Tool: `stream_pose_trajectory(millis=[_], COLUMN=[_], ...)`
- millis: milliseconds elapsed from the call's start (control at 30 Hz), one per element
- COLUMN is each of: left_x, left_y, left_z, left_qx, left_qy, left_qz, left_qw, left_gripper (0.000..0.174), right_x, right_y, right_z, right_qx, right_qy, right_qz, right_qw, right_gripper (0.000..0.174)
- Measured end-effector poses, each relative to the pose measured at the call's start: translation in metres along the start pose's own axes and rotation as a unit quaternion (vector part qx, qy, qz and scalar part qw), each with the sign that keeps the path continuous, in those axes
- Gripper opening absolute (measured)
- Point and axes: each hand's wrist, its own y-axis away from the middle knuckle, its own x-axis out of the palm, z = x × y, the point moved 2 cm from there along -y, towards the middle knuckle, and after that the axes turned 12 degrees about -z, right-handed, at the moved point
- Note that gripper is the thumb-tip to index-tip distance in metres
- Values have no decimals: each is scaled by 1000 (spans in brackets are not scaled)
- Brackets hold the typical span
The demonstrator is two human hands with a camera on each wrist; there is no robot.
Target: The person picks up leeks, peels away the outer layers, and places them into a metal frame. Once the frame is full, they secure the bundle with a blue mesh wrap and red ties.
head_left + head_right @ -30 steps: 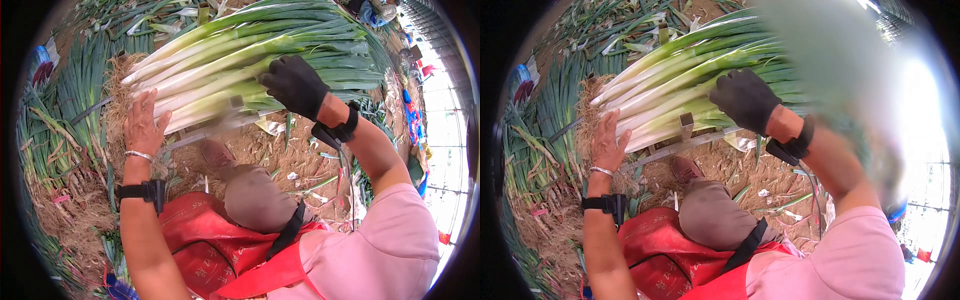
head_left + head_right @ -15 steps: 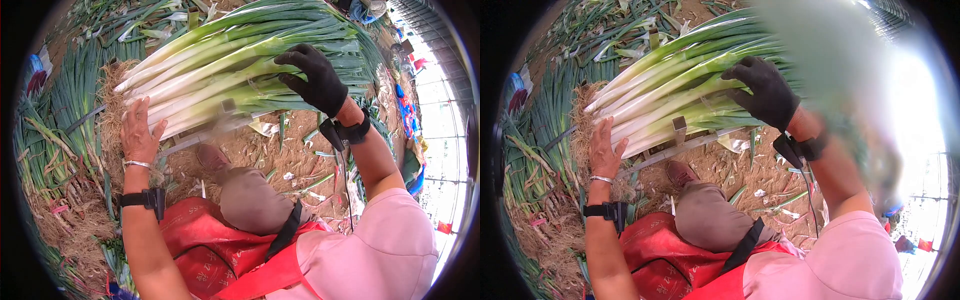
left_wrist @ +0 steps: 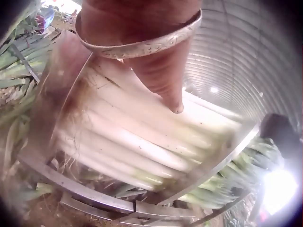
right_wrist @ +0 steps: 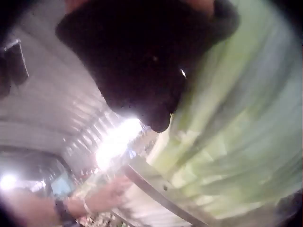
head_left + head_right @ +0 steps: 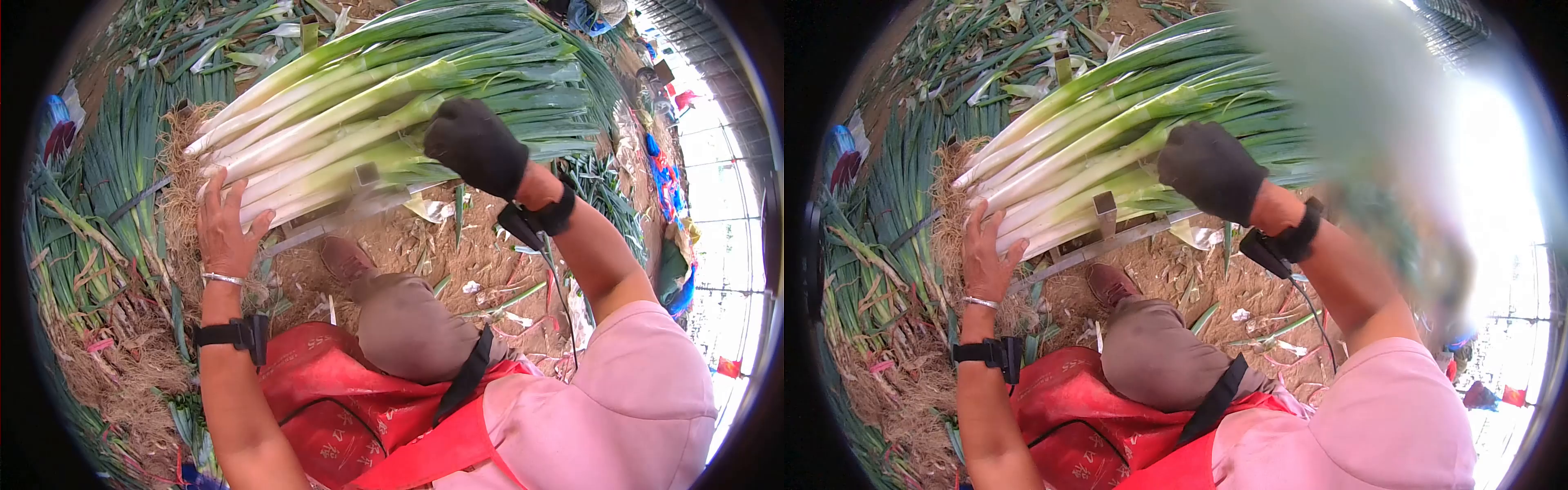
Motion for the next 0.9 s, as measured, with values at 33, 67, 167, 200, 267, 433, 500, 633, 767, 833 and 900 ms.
stream_pose_trajectory(millis=[33, 67, 167, 200, 267, 433, 500, 633, 767, 833, 900], left_x=[0, 0, -1, -2, -2, 5, 10, -17, -115, -155, -180], left_y=[2, 4, 5, 5, 2, 13, 12, 28, 98, 170, 255], left_z=[0, 1, -1, -2, -1, 8, 1, 1, 40, 75, 96], left_qx=[1, 7, 8, 6, -5, -7, -18, -3, -196, -315, -456], left_qy=[1, -8, -11, -8, -5, -64, -75, -49, 21, 48, 48], left_qz=[0, -4, -3, 3, -4, -18, -23, -84, 11, -60, -113], left_qw=[1000, 1000, 1000, 1000, 1000, 998, 997, 995, 980, 946, 881], left_gripper=[58, 58, 58, 58, 58, 61, 58, 49, 27, 23, 25], right_x=[-11, -27, -74, -74, -69, -8, 37, 107, 84, 49, 31], right_y=[1, 7, 29, 28, 18, -56, -69, -51, -50, -62, -75], right_z=[3, 2, 17, 22, 29, 7, -7, -46, -85, -50, -21], right_qx=[-11, 62, 271, 272, 160, 53, 52, 9, 60, 84, 94], right_qy=[-35, -138, -405, -405, -110, -9, -50, 43, -29, -45, -68], right_qz=[-30, -46, 178, 177, 218, -91, -31, 118, 130, 120, 120], right_qw=[999, 987, 855, 855, 956, 994, 997, 992, 989, 988, 986], right_gripper=[10, 8, 11, 11, 15, 42, 46, 45, 43, 43, 43])
